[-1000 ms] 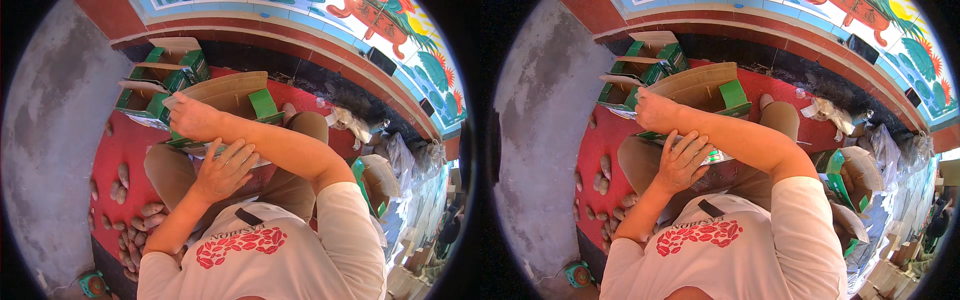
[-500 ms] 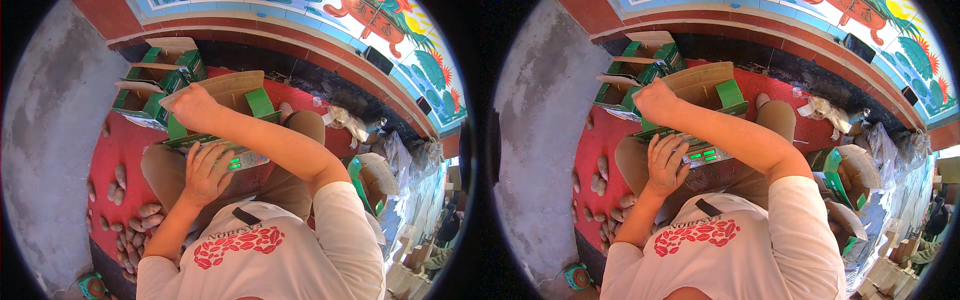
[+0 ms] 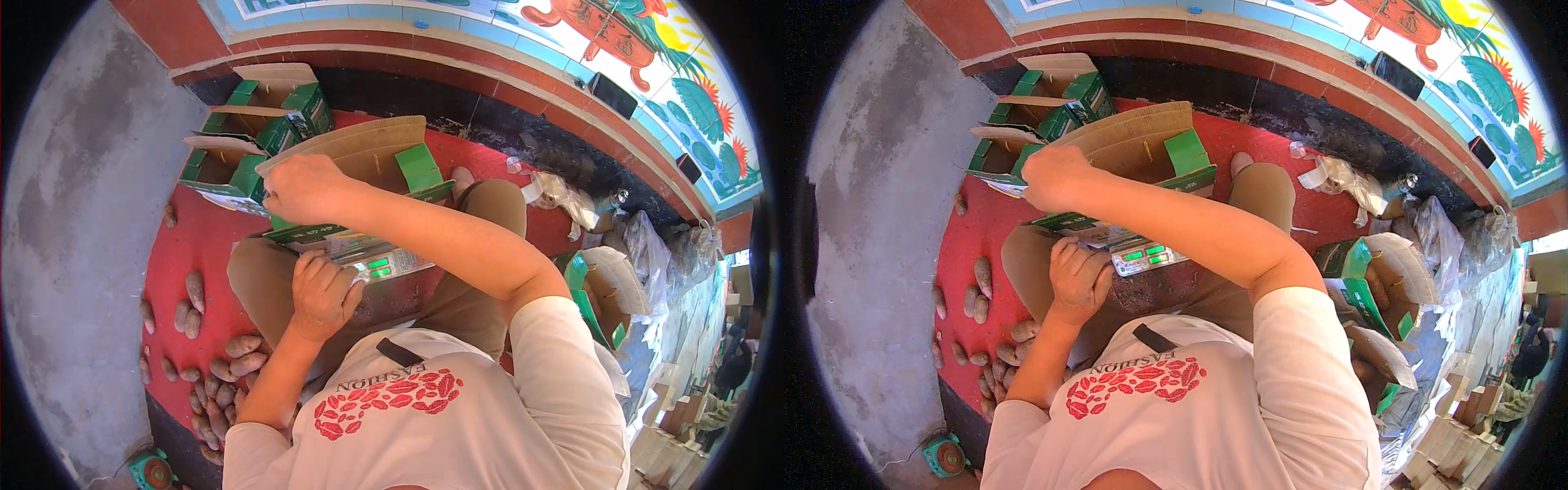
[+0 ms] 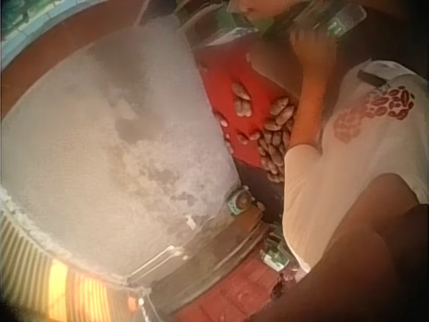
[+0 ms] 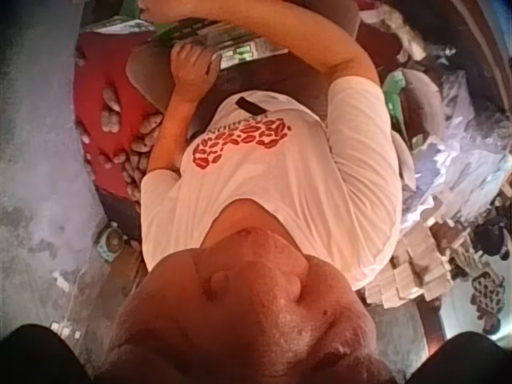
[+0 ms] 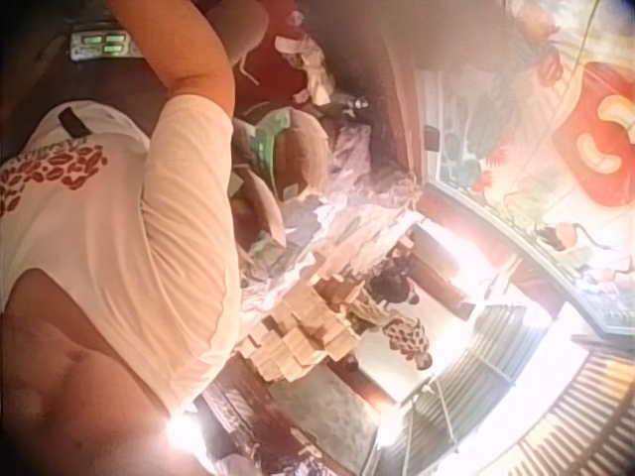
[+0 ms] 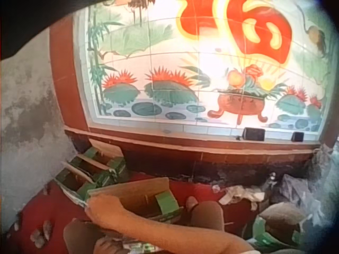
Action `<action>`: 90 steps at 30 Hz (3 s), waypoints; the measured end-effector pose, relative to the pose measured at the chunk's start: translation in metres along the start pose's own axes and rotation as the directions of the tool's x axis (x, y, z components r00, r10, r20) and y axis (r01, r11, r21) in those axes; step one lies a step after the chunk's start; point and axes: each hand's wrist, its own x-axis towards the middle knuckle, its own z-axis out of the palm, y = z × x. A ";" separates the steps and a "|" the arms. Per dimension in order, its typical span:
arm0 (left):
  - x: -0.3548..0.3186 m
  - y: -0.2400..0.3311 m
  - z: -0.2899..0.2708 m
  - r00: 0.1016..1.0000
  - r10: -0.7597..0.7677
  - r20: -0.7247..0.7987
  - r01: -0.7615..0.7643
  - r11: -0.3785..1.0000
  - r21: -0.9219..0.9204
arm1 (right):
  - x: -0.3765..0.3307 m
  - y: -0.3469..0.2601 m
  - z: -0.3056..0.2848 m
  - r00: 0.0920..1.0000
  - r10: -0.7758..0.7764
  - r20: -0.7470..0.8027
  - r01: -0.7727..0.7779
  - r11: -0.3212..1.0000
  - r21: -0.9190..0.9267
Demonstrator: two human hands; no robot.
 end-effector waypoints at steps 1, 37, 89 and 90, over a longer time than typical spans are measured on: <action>-0.001 -0.001 0.000 1.000 0.000 0.000 0.000 1.000 -0.006 | -0.002 -0.003 -0.003 0.999 -0.028 0.023 0.027 0.998 0.049; -0.012 -0.010 0.010 1.000 -0.021 0.021 0.024 0.994 -0.104 | -0.117 -0.115 -0.030 0.664 -0.524 0.533 0.743 0.541 -0.394; -0.503 -0.007 0.104 -0.940 -0.337 -0.055 0.339 -0.941 -0.024 | -0.136 0.062 0.091 0.942 -0.065 0.330 0.149 0.960 -0.236; -0.510 -0.004 0.112 -0.955 -0.291 -0.049 0.295 -0.949 -0.113 | -0.137 0.062 0.090 0.948 -0.063 0.313 0.134 0.968 -0.211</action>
